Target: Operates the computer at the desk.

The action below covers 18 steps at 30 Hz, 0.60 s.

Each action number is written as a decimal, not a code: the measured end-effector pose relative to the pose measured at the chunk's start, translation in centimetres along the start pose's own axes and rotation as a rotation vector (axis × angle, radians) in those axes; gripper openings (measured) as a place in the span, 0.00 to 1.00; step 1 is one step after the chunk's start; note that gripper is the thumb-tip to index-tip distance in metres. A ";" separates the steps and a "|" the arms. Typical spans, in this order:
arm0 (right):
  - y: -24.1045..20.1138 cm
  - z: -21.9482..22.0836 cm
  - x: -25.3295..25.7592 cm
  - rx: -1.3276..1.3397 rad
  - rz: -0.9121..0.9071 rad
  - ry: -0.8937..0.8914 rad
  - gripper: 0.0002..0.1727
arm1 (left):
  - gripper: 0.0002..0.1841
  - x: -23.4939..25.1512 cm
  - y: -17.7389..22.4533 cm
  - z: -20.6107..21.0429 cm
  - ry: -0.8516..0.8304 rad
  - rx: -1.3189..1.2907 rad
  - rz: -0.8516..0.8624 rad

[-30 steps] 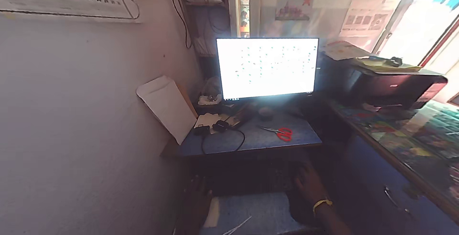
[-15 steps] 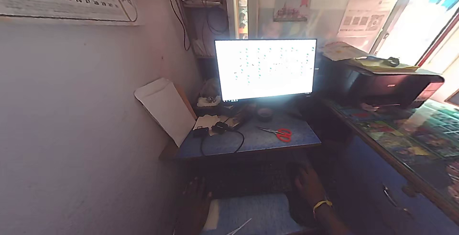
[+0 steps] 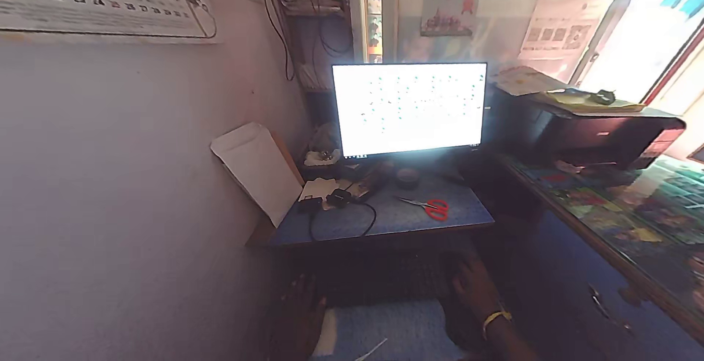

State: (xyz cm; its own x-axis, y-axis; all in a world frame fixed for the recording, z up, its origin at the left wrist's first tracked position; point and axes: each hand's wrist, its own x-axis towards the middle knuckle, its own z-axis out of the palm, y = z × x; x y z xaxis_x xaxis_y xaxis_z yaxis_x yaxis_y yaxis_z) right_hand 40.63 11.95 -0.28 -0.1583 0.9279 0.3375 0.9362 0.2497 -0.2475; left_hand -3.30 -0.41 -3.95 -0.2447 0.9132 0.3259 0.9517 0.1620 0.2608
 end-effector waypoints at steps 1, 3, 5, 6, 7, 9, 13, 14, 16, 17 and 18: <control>0.0 0.0 0.0 0.003 0.001 -0.004 0.25 | 0.37 0.0 0.0 0.0 -0.002 0.001 0.000; 0.1 0.3 0.0 0.001 -0.011 0.020 0.25 | 0.37 0.1 -0.2 0.3 0.003 0.006 0.002; 0.2 0.4 0.0 0.005 -0.017 0.028 0.25 | 0.37 0.0 -0.3 0.4 0.013 0.003 0.011; 0.1 0.3 0.0 0.006 -0.017 0.025 0.25 | 0.37 0.0 -0.2 0.4 0.015 0.003 0.012; 0.1 0.2 -0.1 0.010 -0.020 0.025 0.24 | 0.37 0.0 -0.2 0.3 0.013 0.004 0.012; 0.1 0.3 -0.1 0.025 -0.037 0.041 0.24 | 0.37 0.0 -0.2 0.4 0.020 0.008 0.018; 0.1 0.2 -0.2 0.053 -0.050 0.029 0.24 | 0.37 -0.1 -0.4 0.9 0.057 0.010 0.038; 0.1 0.3 -0.2 0.049 -0.049 0.025 0.24 | 0.37 -0.1 -0.5 1.0 0.061 0.011 0.038; 0.1 0.3 -0.2 0.046 -0.052 0.024 0.24 | 0.38 -0.1 -0.6 1.1 0.068 0.013 0.038; 0.1 0.2 -0.2 0.047 -0.052 0.022 0.24 | 0.38 -0.1 -0.6 1.2 0.073 0.012 0.039; 0.0 0.2 -0.3 0.049 -0.050 0.021 0.24 | 0.38 -0.2 -0.6 1.2 0.076 0.011 0.040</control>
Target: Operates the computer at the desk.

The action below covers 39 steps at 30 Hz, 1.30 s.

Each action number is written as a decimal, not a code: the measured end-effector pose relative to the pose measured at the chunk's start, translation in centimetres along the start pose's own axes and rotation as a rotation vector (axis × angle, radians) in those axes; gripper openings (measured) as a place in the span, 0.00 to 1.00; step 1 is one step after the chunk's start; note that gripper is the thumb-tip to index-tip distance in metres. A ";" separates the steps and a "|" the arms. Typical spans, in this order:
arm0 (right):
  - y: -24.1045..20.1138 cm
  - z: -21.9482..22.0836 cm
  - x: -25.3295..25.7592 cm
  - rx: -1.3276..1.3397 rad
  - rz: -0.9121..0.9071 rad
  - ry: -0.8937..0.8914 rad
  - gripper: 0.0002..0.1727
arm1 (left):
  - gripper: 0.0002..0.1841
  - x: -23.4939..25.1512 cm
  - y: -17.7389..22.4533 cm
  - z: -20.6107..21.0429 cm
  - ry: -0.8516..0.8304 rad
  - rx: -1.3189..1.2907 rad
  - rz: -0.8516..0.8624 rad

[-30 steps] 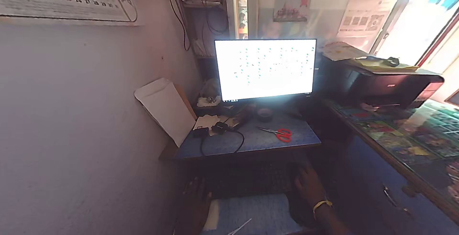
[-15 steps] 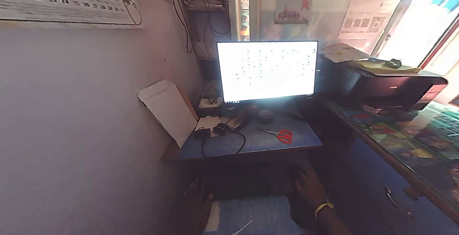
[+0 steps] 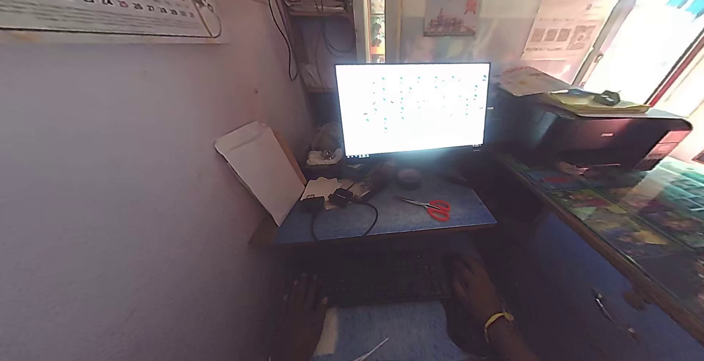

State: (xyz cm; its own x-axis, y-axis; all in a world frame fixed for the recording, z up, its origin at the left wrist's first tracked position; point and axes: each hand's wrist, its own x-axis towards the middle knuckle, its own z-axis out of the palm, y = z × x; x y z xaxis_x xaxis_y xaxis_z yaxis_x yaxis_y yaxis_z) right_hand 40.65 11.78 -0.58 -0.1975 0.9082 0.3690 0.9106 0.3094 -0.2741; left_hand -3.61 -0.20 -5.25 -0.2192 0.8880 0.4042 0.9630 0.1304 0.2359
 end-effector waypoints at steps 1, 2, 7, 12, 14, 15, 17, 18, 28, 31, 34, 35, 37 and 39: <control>0.0 -0.1 0.0 0.006 0.000 -0.001 0.24 | 0.38 0.0 0.0 -0.1 0.001 -0.002 0.002; -0.1 -0.1 0.0 0.010 -0.005 0.006 0.24 | 0.38 -0.1 0.0 -0.1 -0.001 -0.002 0.002; -0.1 0.0 0.2 0.002 -0.030 0.052 0.23 | 0.38 0.1 0.1 -0.1 0.004 -0.006 -0.006; 0.0 0.1 0.1 -0.004 -0.037 0.062 0.24 | 0.38 0.2 0.1 -0.3 -0.039 -0.012 -0.027; 0.1 0.2 0.0 -0.001 -0.029 0.051 0.24 | 0.38 0.2 0.2 -0.4 -0.045 -0.010 -0.027; 0.2 0.2 0.0 0.000 -0.024 0.044 0.24 | 0.38 0.2 0.2 -0.3 -0.046 -0.008 -0.027; 0.1 0.0 -0.1 0.002 -0.013 0.024 0.25 | 0.38 0.1 0.2 -0.2 -0.041 -0.001 -0.024; 0.0 -0.1 -0.1 0.005 -0.007 0.013 0.25 | 0.38 0.1 0.1 -0.1 -0.036 0.002 -0.021; 0.1 0.1 0.0 0.001 -0.022 0.037 0.25 | 0.39 0.1 -0.3 0.3 0.003 -0.005 0.013; 0.0 0.0 0.0 -0.002 -0.014 0.018 0.25 | 0.38 0.1 -0.2 0.4 0.006 -0.001 0.006; 0.1 0.1 0.0 -0.008 -0.014 0.018 0.25 | 0.39 0.0 -0.2 0.4 0.013 0.005 0.007; 0.1 0.1 0.0 -0.011 -0.015 0.023 0.25 | 0.38 0.0 -0.2 0.5 0.007 0.005 0.006; 0.1 0.2 0.1 -0.018 -0.016 0.020 0.26 | 0.38 0.0 -0.2 0.4 0.002 -0.001 0.004; 0.0 0.1 0.1 -0.022 -0.014 0.016 0.27 | 0.38 -0.2 -0.2 0.4 0.012 -0.008 0.008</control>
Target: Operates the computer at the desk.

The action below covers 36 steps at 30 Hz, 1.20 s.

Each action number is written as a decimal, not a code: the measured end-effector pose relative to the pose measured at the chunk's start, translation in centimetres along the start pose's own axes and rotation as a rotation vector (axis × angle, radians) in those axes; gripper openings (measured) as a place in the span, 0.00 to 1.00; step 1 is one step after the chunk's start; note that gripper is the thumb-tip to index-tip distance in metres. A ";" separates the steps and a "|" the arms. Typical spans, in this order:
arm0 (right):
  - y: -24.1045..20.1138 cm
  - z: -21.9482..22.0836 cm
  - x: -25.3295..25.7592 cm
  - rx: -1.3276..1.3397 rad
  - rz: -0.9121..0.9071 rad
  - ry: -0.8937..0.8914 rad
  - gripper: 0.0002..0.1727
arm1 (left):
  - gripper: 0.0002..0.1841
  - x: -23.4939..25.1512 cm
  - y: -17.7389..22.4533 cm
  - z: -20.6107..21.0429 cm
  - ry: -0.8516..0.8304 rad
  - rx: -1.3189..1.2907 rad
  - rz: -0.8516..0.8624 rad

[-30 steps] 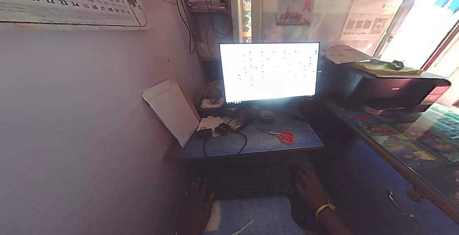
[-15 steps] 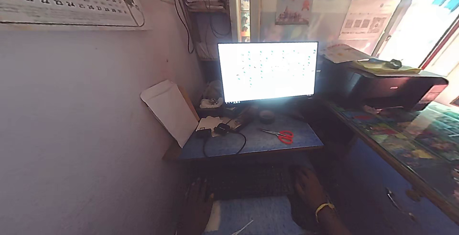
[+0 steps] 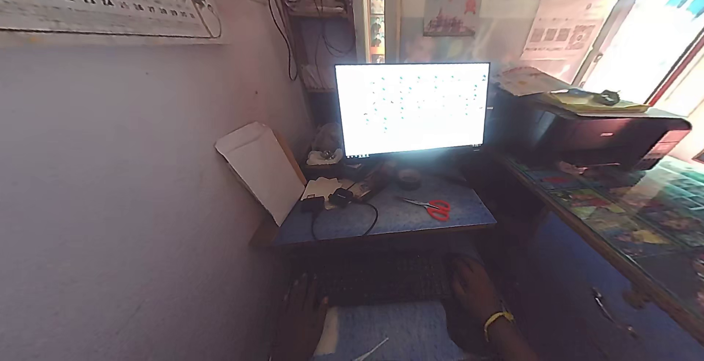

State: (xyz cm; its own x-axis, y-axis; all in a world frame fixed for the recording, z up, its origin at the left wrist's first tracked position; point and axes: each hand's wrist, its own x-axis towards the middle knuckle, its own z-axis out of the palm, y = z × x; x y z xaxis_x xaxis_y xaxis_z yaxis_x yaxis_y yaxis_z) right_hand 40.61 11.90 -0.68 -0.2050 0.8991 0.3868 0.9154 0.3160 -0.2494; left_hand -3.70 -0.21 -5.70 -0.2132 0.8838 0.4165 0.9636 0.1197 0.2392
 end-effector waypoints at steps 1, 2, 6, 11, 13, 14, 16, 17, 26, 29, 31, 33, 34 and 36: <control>0.0 0.0 0.0 0.003 -0.005 0.004 0.27 | 0.38 -0.1 0.0 0.0 0.010 -0.004 0.003; -0.1 -0.1 0.0 0.007 -0.006 -0.003 0.27 | 0.38 -0.2 0.0 0.0 0.025 -0.007 0.007; -0.5 -0.7 -0.1 0.009 -0.006 -0.037 0.28 | 0.38 -0.3 0.0 -0.4 0.046 -0.008 0.006; 0.0 -0.5 -0.3 -0.027 0.014 -0.064 0.27 | 0.37 -0.2 0.0 -0.2 0.028 -0.004 0.001; -0.1 -0.8 -0.2 -0.044 0.049 -0.109 0.27 | 0.38 0.1 0.0 0.1 0.015 0.006 -0.013; -0.2 -0.9 -0.1 -0.050 0.057 -0.120 0.27 | 0.39 0.2 0.0 0.2 0.009 0.006 -0.018; -0.3 -1.0 -0.1 -0.052 0.053 -0.115 0.27 | 0.39 0.3 -0.1 0.3 -0.001 0.007 -0.021; -0.2 -1.0 -0.1 -0.054 0.050 -0.111 0.27 | 0.39 0.3 -0.1 0.3 -0.001 0.009 -0.022; -0.1 -1.0 -0.2 -0.047 0.037 -0.118 0.27 | 0.39 0.2 -0.1 0.2 0.003 0.006 -0.018; -0.2 -1.1 -0.2 -0.052 0.035 -0.120 0.27 | 0.39 0.2 -0.2 0.3 0.013 -0.004 -0.015; -0.2 -1.1 -0.3 -0.053 0.024 -0.104 0.27 | 0.39 0.2 -0.3 0.4 0.013 -0.007 -0.014; -0.2 -1.1 -0.3 -0.057 0.026 -0.106 0.27 | 0.39 0.2 -0.3 0.5 0.016 -0.010 -0.014; -0.2 -1.1 -0.3 -0.058 0.030 -0.110 0.27 | 0.39 0.2 -0.2 0.4 0.014 -0.013 -0.015; -0.3 -1.2 -0.2 -0.059 0.039 -0.128 0.28 | 0.39 0.2 -0.1 0.3 0.009 -0.008 -0.017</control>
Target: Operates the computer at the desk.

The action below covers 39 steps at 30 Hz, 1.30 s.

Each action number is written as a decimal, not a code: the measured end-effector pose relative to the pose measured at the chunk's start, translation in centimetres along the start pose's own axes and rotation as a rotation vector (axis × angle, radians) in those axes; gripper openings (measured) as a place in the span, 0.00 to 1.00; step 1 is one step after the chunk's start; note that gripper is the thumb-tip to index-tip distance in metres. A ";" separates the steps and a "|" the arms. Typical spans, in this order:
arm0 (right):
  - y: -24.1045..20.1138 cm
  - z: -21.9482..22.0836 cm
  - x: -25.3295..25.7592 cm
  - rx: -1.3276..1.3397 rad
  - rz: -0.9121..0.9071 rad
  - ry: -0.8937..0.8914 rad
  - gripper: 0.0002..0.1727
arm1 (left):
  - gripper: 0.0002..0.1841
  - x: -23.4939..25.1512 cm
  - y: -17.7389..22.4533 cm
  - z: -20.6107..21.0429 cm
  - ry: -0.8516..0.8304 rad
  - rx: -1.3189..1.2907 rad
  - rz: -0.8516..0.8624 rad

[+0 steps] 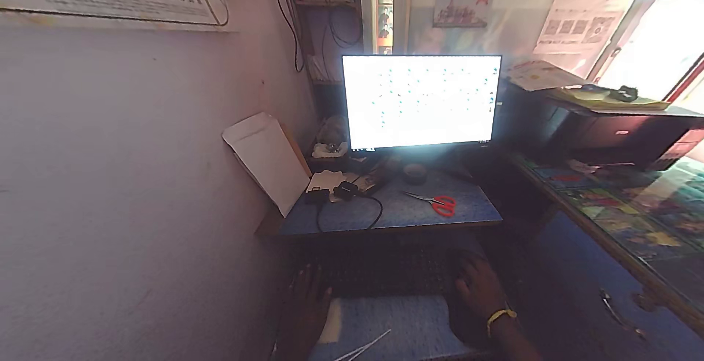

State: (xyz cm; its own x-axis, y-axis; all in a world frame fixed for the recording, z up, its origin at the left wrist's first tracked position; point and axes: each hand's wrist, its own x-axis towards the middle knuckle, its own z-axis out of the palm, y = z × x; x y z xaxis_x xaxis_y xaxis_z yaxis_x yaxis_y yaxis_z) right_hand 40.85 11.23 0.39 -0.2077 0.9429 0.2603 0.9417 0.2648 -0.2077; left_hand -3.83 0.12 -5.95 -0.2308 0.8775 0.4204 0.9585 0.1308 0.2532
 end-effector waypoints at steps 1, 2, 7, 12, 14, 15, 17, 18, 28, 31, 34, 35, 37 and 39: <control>0.0 0.0 0.1 -0.003 0.002 0.000 0.28 | 0.39 0.0 0.0 0.0 0.001 0.001 -0.001; 0.0 -0.1 0.1 -0.002 0.005 -0.004 0.28 | 0.38 0.1 0.1 -0.1 -0.001 0.001 -0.004; 0.0 0.2 0.2 -0.026 0.002 0.045 0.28 | 0.39 0.2 0.2 -0.1 -0.010 0.005 -0.011; 0.1 0.3 0.2 -0.028 0.011 0.031 0.27 | 0.39 0.2 0.1 -0.2 -0.030 0.008 -0.019; 0.0 0.2 0.1 -0.026 0.017 0.024 0.27 | 0.39 0.1 0.0 -0.1 -0.030 0.009 -0.022; 0.0 0.2 0.1 -0.026 0.018 0.025 0.27 | 0.39 0.1 0.0 -0.1 -0.023 0.008 -0.019; 0.1 0.3 0.1 -0.029 0.005 0.042 0.27 | 0.39 0.2 0.2 -0.3 -0.020 -0.001 -0.015; 0.2 0.4 0.1 -0.029 -0.002 0.050 0.27 | 0.39 0.2 0.3 -0.4 -0.018 -0.003 -0.013; 0.0 0.2 0.1 -0.016 0.002 0.039 0.27 | 0.38 0.1 0.2 0.0 -0.001 -0.001 -0.008; 0.1 0.3 0.1 -0.024 -0.004 0.049 0.27 | 0.38 0.1 0.2 -0.2 -0.002 0.001 -0.012; 0.2 0.4 0.1 -0.029 -0.002 0.042 0.27 | 0.38 0.1 0.2 -0.1 -0.005 0.001 -0.008; 0.1 0.3 0.1 -0.029 0.007 0.022 0.27 | 0.38 0.2 0.2 -0.1 -0.007 0.003 -0.007; 0.2 0.2 0.2 -0.019 0.027 -0.030 0.28 | 0.38 0.2 0.3 -0.4 -0.026 0.021 -0.004; 0.2 0.3 0.2 -0.014 0.025 -0.025 0.28 | 0.38 0.2 0.5 -0.6 -0.038 0.027 -0.007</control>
State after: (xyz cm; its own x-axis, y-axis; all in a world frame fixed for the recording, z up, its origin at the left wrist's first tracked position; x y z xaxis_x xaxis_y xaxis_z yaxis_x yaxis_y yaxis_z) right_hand 40.92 11.56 0.14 -0.1907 0.9541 0.2311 0.9503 0.2384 -0.2001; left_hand -3.55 0.11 -5.19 -0.2318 0.8933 0.3852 0.9611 0.1490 0.2327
